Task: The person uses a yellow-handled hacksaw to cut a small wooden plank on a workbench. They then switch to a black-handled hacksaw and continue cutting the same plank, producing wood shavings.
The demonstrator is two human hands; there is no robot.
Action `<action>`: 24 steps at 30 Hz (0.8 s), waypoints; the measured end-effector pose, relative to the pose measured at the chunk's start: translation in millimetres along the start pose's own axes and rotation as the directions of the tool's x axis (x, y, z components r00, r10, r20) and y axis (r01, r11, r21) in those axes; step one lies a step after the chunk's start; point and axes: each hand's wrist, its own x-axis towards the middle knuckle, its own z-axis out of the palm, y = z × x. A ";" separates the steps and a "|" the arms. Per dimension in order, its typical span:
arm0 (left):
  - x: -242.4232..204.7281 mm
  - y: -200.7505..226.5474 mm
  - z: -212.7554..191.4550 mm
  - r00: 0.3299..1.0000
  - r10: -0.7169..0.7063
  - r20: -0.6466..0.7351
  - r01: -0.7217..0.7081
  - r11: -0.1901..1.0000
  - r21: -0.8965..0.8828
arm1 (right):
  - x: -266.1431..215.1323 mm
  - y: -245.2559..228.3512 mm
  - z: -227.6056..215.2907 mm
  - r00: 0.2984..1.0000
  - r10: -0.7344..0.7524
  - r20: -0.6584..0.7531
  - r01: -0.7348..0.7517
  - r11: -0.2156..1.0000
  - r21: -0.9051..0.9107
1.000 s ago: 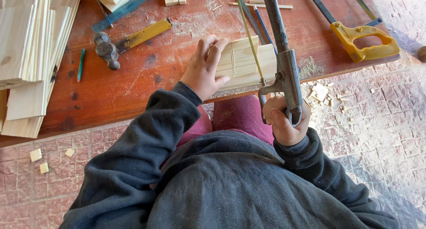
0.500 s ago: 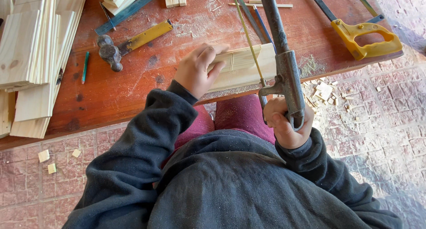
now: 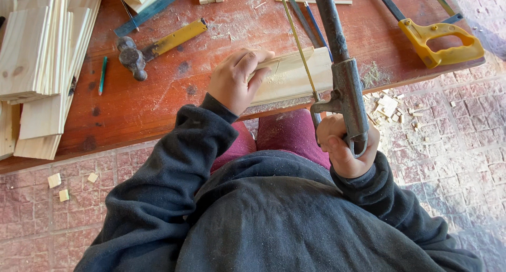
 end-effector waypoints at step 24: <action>-29.5 -19.2 16.4 0.896 -0.269 0.354 0.183 0.949 0.257 | -32.2 8.3 -8.7 0.997 0.072 0.023 -0.072 0.997 0.005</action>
